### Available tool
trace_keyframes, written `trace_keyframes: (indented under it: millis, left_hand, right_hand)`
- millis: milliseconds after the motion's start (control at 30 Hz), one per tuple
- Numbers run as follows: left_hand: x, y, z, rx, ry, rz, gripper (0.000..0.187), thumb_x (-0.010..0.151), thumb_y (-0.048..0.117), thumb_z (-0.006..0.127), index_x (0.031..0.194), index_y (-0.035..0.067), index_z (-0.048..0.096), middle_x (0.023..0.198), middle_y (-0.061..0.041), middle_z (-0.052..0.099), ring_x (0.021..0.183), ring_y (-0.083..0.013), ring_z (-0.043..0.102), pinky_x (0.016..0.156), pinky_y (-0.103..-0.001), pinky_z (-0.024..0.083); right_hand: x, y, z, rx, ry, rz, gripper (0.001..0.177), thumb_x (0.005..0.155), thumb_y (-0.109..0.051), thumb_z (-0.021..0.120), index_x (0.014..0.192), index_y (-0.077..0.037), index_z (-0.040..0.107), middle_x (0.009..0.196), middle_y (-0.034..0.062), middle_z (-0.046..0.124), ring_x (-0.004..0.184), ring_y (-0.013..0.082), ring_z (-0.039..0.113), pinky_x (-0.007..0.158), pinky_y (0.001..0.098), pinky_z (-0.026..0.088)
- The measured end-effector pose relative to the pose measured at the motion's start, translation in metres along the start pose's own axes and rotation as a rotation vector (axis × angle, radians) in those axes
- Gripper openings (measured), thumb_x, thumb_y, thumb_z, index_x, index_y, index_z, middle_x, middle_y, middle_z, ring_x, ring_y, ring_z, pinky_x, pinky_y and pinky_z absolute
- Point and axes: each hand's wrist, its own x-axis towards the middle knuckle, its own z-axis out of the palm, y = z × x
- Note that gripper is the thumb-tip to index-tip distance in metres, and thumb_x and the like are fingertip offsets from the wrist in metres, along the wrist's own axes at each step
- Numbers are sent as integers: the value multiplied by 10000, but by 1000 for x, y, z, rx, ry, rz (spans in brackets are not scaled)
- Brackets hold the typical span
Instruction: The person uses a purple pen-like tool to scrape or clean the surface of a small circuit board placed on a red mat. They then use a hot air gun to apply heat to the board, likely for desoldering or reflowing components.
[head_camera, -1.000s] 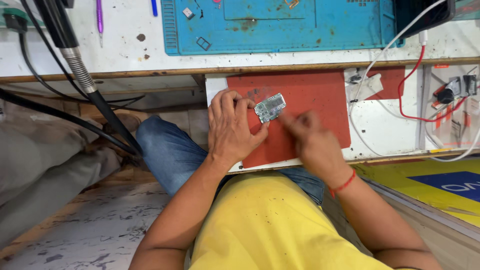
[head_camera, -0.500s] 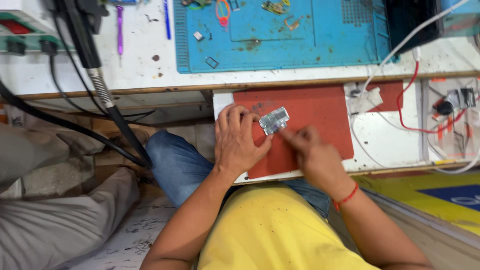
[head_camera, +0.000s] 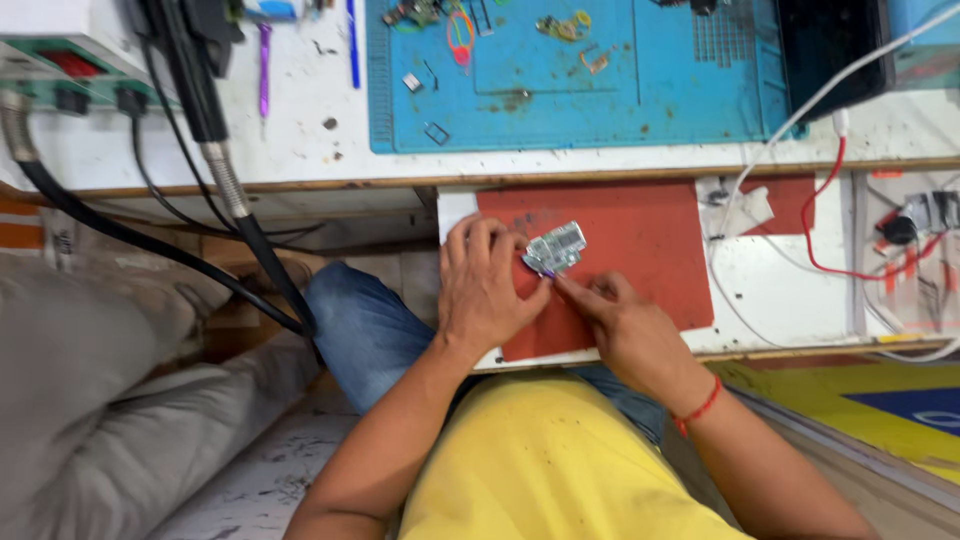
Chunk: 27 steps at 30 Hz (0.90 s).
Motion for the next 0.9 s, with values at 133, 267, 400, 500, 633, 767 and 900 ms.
trace_keyframes:
  millis: [133, 267, 400, 500, 633, 767, 900]
  left_hand:
    - [0, 1, 3, -1, -12, 0, 489, 708, 362, 854, 1071, 96, 662, 1205, -117, 524, 1273, -370, 413, 1066, -544, 356]
    - [-8, -5, 4, 9, -18, -4, 481, 722, 361, 855, 1070, 94, 658, 1203, -111, 518, 1280, -363, 414, 1081, -537, 351]
    - [-7, -3, 7, -3, -29, 4, 457, 757, 363, 852, 1065, 92, 650, 1201, -105, 506, 1267, -344, 420, 1092, -521, 359]
    - [-7, -4, 3, 6, -8, 19, 471, 724, 355, 853, 1066, 94, 661, 1202, -103, 515, 1262, -354, 417, 1070, -525, 355]
    - [-7, -2, 4, -4, -6, 12, 462, 745, 359, 859, 1067, 98, 653, 1205, -104, 506, 1268, -344, 418, 1081, -519, 363]
    - [-8, -4, 5, -4, -15, 6, 470, 739, 364, 864, 1072, 106, 655, 1214, -100, 504, 1277, -344, 416, 1088, -520, 364]
    - [-8, -5, 7, -3, 1, 18, 488, 728, 365, 864, 1076, 94, 656, 1217, -101, 504, 1279, -354, 409, 1090, -524, 361]
  right_hand:
    - [-6, 7, 3, -139, 115, 135, 614, 844, 21, 587, 1389, -255, 648, 1077, 133, 627, 747, 371, 669, 616, 479, 546]
    - [-12, 11, 9, -104, 74, 56, 600, 843, 12, 595, 1378, -253, 654, 1082, 133, 632, 759, 364, 674, 622, 474, 552]
    - [-15, 10, 4, -136, 120, 112, 607, 866, 25, 583, 1411, -234, 649, 1089, 140, 630, 754, 363, 667, 643, 476, 551]
    - [-10, 5, 3, -161, 42, 34, 629, 786, 11, 600, 1349, -259, 677, 1040, 112, 649, 723, 348, 677, 603, 463, 554]
    - [-8, 5, 2, -213, 138, 98, 615, 867, 26, 592, 1418, -238, 657, 1066, 130, 629, 733, 348, 657, 595, 454, 540]
    - [-8, 4, 4, -194, 159, 95, 596, 899, 18, 579, 1433, -236, 653, 1052, 120, 624, 712, 340, 644, 590, 459, 537]
    - [-8, 6, 5, -191, 51, 7, 632, 826, 12, 583, 1401, -237, 662, 1012, 127, 626, 647, 341, 642, 553, 458, 545]
